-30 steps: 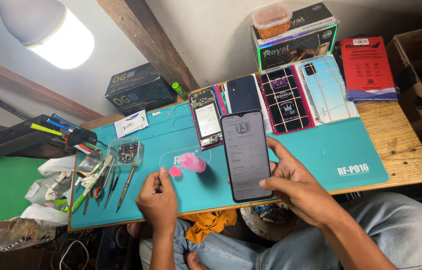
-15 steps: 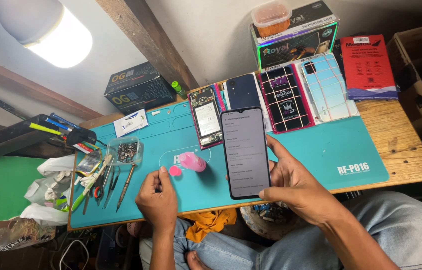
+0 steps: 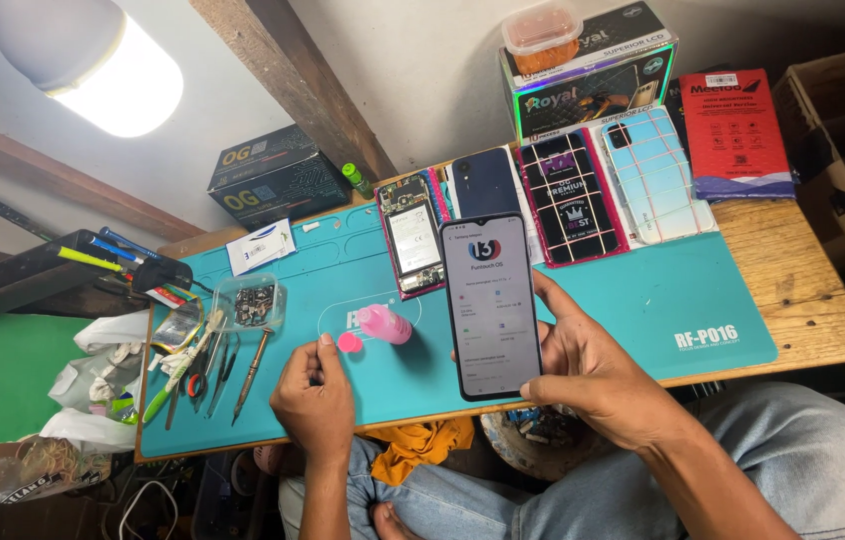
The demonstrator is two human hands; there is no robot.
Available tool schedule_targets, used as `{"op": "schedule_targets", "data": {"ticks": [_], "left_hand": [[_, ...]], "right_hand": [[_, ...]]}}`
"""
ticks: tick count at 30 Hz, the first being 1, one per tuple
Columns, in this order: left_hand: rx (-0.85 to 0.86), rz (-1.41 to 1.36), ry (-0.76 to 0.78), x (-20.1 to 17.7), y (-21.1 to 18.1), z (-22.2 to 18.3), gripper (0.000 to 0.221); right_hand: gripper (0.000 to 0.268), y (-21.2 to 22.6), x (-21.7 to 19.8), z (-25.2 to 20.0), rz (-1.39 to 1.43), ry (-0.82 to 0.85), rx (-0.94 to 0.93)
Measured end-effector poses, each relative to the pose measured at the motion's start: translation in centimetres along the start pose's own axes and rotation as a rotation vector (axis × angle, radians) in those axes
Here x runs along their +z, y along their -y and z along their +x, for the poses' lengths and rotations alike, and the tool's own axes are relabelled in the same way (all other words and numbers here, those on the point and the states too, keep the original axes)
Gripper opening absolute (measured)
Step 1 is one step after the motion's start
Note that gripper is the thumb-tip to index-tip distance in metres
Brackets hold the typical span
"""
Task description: Cleaning, testing, and securing smartphone screens during the repair process.
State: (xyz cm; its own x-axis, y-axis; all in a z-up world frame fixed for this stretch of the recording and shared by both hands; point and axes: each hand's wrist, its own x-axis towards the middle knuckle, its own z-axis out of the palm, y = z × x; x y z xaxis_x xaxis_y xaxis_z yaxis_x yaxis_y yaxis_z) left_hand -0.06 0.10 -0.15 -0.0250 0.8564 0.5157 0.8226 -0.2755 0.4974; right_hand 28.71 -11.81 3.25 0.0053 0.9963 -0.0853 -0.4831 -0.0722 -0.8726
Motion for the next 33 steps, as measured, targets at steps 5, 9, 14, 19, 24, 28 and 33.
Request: {"op": "schedule_targets", "data": {"ticks": [5,9,14,19,24,28,33], "left_hand": [[-0.003,-0.003,0.004,0.0,0.0,0.0,0.018],[0.001,0.002,-0.001,0.0,0.0,0.0,0.018],[0.002,-0.001,0.005,0.0,0.0,0.0,0.018],[-0.002,-0.004,0.009,-0.1,-0.1,0.0,0.018],[-0.006,-0.01,0.005,-0.1,-0.2,0.0,0.017],[-0.008,-0.004,0.004,-0.1,-0.2,0.0,0.017],[-0.006,0.001,0.004,-0.1,-0.2,0.0,0.017]], "right_hand": [[0.119,0.1,0.0,0.1,-0.021,-0.006,0.006],[0.12,0.1,0.1,0.2,0.003,0.018,-0.004],[0.121,0.1,0.1,0.1,-0.008,0.001,0.008],[0.119,-0.3,-0.2,0.1,-0.023,-0.014,-0.002],[0.119,-0.3,-0.2,0.1,-0.03,-0.043,0.028],[0.116,0.5,0.4,0.1,-0.008,-0.004,-0.001],[0.113,1.1,0.9,0.0,0.085,0.052,-0.035]]}}
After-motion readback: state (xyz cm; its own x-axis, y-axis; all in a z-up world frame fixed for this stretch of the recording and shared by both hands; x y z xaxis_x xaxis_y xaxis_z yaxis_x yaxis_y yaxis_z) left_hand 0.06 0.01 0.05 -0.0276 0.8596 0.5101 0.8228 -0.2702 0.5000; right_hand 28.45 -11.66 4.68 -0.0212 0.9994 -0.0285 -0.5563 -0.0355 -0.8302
